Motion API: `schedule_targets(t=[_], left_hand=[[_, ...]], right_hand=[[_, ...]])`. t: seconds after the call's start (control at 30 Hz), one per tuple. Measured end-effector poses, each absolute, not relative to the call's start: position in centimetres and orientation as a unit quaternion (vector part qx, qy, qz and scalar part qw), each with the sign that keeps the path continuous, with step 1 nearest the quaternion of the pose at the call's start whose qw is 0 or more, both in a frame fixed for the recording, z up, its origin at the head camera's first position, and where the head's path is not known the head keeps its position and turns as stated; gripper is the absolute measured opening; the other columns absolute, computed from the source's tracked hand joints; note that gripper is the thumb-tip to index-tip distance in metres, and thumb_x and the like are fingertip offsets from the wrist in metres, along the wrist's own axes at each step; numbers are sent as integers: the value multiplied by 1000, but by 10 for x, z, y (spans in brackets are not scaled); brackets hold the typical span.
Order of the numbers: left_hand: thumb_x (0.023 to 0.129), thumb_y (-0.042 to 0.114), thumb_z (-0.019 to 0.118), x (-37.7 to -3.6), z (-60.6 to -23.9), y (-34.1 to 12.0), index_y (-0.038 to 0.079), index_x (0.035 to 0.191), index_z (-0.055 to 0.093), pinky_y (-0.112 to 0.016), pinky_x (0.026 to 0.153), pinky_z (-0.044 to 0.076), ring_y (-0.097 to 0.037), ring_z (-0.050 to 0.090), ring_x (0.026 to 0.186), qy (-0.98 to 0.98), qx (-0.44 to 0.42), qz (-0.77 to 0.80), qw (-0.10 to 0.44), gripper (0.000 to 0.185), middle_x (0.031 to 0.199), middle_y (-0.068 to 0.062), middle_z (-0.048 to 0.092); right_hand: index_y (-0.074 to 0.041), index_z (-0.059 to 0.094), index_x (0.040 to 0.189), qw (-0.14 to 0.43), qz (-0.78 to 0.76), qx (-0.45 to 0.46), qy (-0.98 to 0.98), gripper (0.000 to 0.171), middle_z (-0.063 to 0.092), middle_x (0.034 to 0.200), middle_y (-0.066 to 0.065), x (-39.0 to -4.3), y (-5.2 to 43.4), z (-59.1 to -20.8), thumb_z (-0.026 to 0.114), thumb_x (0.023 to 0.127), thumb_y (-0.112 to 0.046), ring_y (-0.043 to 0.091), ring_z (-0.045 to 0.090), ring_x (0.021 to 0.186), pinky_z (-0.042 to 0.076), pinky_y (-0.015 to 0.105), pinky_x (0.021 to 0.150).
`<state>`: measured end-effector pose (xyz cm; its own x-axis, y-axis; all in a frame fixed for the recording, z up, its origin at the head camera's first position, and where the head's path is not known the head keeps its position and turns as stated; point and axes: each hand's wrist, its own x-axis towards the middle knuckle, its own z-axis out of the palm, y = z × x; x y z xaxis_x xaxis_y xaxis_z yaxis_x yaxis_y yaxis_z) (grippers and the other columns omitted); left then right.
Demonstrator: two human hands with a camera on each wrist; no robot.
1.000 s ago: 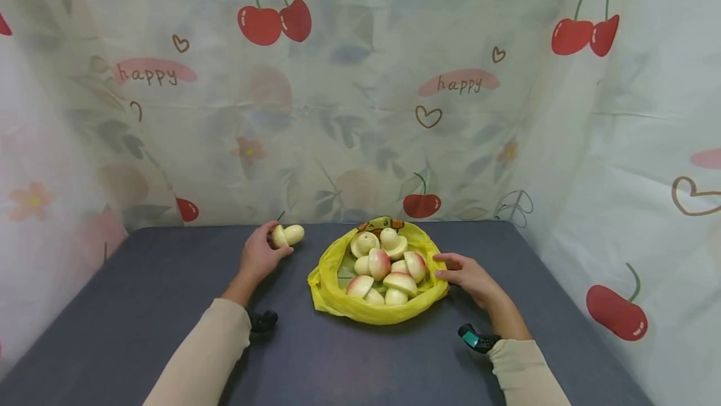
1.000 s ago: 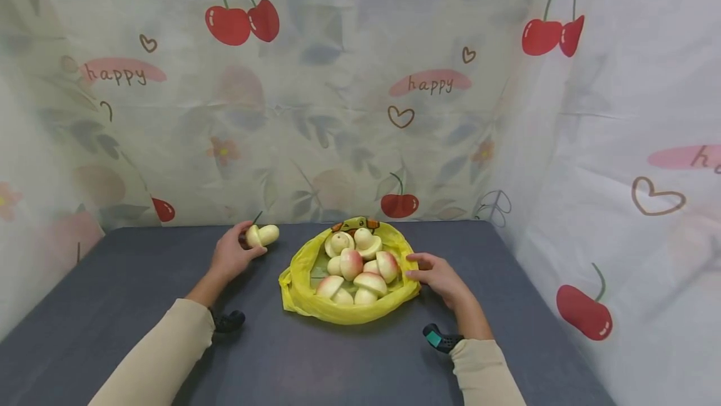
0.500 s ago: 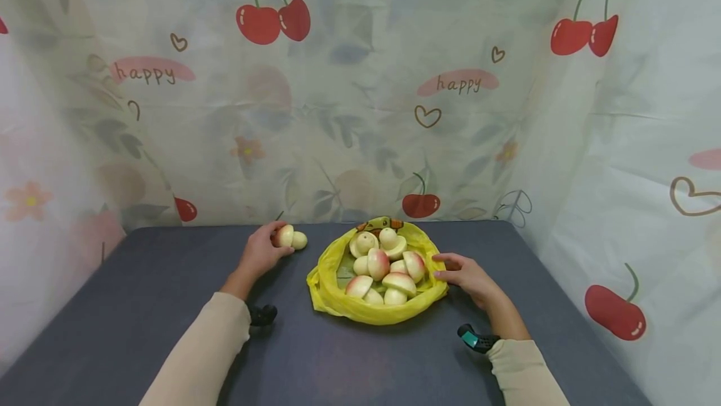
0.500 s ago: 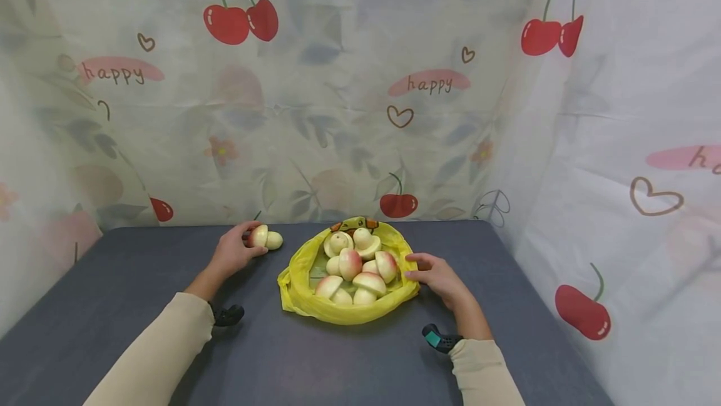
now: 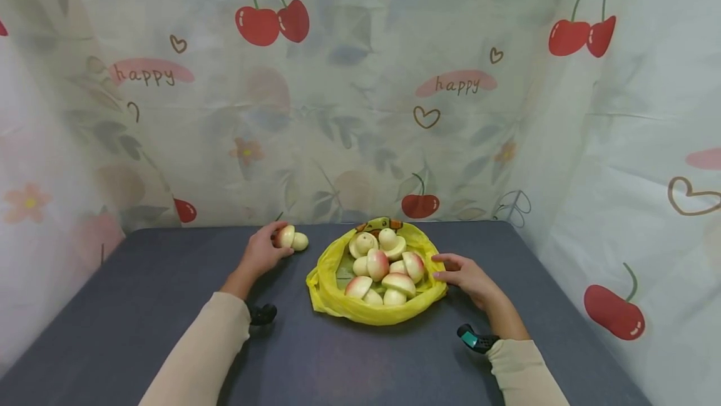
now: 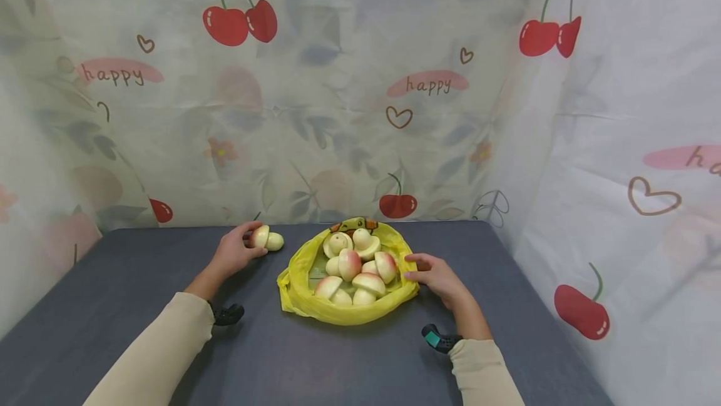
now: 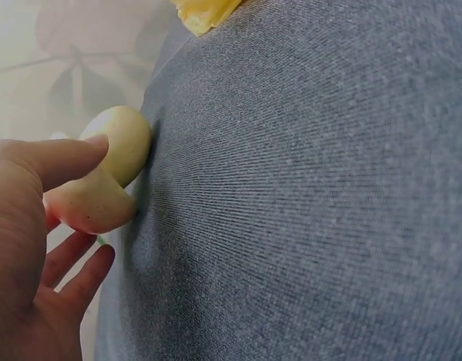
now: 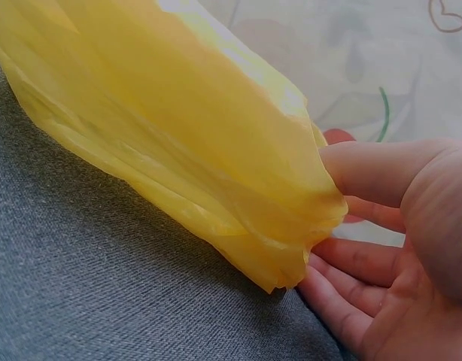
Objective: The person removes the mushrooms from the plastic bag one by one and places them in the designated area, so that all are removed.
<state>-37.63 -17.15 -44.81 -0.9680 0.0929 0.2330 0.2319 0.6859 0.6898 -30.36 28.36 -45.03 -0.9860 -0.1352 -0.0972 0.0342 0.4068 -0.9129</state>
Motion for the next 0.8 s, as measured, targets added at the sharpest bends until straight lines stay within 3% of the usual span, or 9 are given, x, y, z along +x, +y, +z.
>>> schedule_targets(t=[0.8], left_hand=[[84,20,77,-372,-440,-172,7,139,52,-57,102,34,-41,39,129,-921,-116,-346,138,62,142,-21,44]], right_hand=[[-2,53,137,79,-544,-26,835,53,44,143,23,-303,284,-450,70,91,-24,37,44,127,38,50,102]])
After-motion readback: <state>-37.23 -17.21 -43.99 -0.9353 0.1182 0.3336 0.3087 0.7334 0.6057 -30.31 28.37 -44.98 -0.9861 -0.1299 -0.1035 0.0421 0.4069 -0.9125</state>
